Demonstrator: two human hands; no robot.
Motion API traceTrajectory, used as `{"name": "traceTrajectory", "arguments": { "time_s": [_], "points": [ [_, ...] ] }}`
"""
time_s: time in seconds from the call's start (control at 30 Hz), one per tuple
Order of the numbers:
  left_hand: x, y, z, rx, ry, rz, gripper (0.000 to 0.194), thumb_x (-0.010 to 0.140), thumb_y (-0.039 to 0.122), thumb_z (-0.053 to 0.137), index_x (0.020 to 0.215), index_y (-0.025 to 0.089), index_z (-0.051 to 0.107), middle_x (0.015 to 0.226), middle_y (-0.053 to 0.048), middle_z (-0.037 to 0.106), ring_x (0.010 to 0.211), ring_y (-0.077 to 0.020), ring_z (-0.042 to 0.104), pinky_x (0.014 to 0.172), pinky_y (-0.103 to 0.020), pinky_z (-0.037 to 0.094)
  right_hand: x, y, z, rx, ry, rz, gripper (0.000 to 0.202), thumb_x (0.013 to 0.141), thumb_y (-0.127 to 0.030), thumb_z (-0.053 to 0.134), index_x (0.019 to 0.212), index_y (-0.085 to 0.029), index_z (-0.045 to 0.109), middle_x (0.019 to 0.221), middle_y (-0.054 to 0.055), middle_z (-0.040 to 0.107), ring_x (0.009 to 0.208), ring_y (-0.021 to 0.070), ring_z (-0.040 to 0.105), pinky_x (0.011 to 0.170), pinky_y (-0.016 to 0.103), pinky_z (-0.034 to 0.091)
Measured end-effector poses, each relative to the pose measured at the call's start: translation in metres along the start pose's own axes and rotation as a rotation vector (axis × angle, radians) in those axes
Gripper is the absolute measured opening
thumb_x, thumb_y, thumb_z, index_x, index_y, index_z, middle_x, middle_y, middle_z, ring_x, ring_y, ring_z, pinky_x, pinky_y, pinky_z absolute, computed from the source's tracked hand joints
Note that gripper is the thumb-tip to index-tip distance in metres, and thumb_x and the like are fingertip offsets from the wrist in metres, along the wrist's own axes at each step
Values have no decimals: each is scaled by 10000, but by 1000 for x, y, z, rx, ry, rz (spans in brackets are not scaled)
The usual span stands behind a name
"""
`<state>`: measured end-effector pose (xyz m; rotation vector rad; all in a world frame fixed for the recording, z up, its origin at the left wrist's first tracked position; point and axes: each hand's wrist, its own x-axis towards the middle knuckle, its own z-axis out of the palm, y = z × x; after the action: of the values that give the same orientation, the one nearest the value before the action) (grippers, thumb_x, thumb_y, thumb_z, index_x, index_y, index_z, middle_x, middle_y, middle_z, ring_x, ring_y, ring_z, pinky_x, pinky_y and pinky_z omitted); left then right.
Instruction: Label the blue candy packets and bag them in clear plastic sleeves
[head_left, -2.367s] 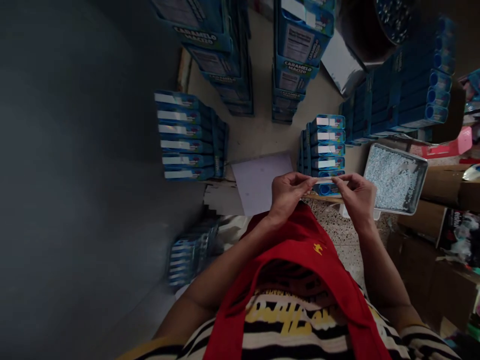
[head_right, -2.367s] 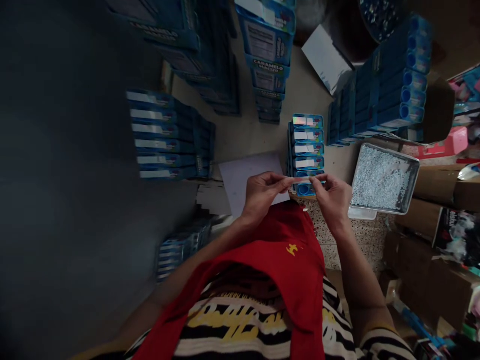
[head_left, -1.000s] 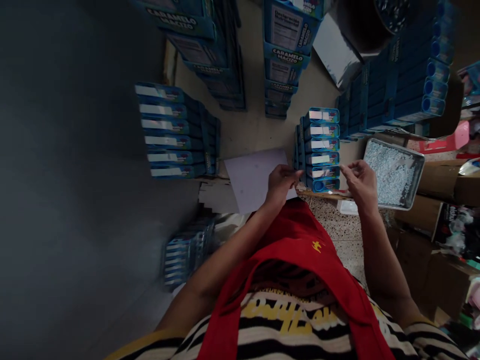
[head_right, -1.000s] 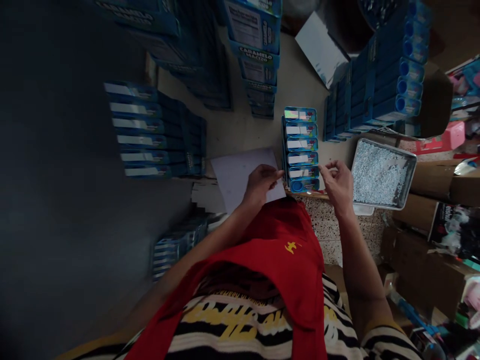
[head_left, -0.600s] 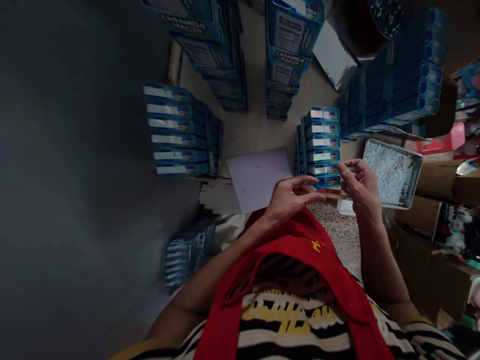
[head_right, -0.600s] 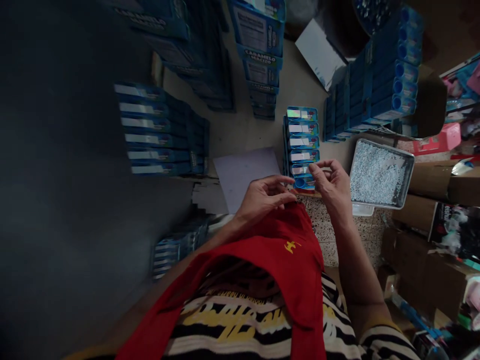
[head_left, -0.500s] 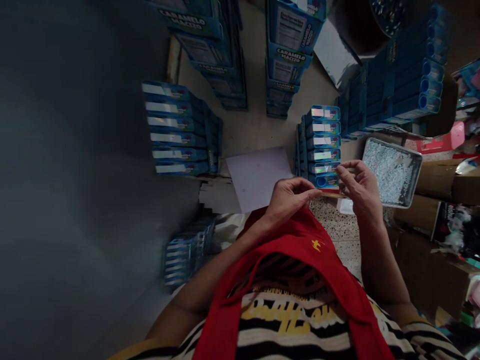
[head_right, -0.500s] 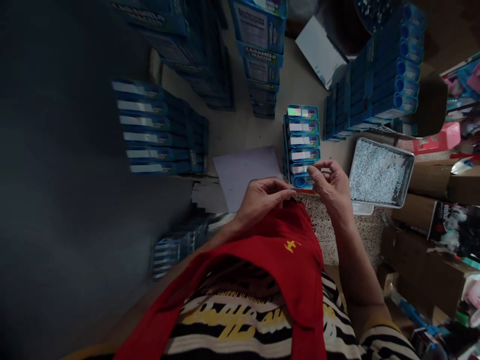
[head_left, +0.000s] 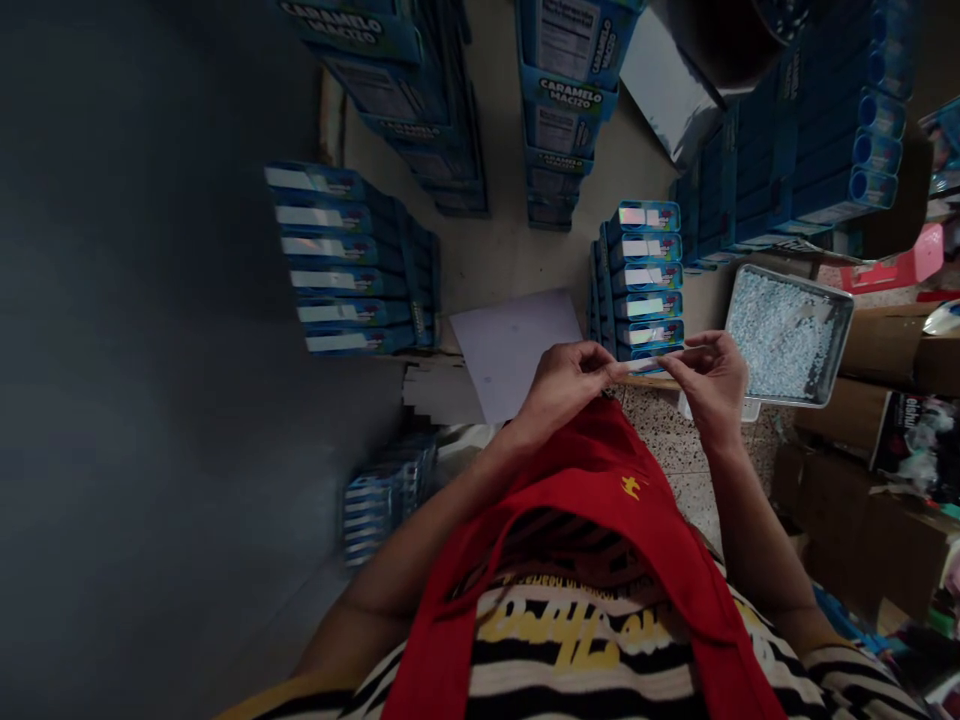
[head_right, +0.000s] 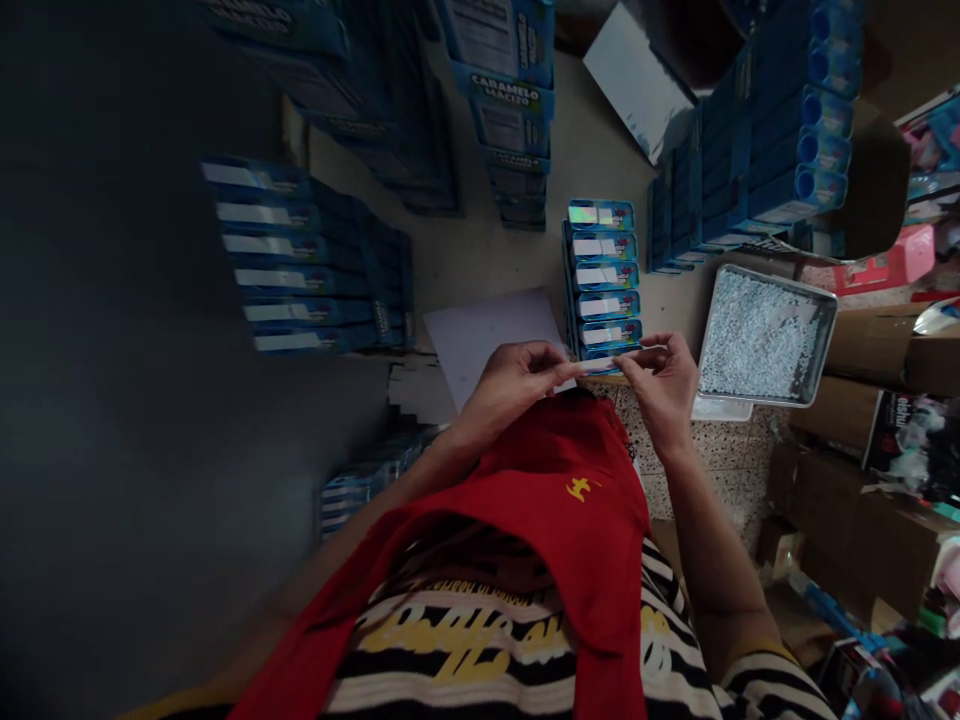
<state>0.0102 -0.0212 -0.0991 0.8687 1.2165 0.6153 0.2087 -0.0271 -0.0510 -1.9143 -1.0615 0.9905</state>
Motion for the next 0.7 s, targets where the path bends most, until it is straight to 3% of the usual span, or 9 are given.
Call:
{"name": "traceTrajectory", "arguments": {
  "time_s": [0.23,0.4,0.57,0.7],
  "points": [
    [3,-1,-1,-26,-13,-25,350,797,526,814,782,184,743,711,-29,707,630,-144,574,592,-276,412,2,4,-1,-77,-22,-13,398,724,-378,880,961,-262,582,798,-20,802,740,189,777,730,343,617],
    [6,-8,4,-89,-17,-58,403,769,578,825,788,185,739,706,-28,692,628,-147,563,580,-271,411,0,2,0,-106,-48,-10,443,738,-469,884,963,-266,562,806,-14,783,744,204,767,705,340,605],
    [14,-14,5,-105,-63,-29,328,788,516,786,767,191,750,704,-21,694,661,-154,588,637,-277,444,8,1,-10,-426,58,-141,456,732,-571,902,876,-255,606,830,7,716,742,192,658,675,328,529],
    [18,-18,9,-135,-55,17,288,786,483,800,753,197,781,766,-29,749,757,-170,648,728,-284,480,21,5,-15,-383,-87,-8,443,678,-538,911,719,-247,580,672,-33,615,634,157,558,579,295,439]
  ]
}}
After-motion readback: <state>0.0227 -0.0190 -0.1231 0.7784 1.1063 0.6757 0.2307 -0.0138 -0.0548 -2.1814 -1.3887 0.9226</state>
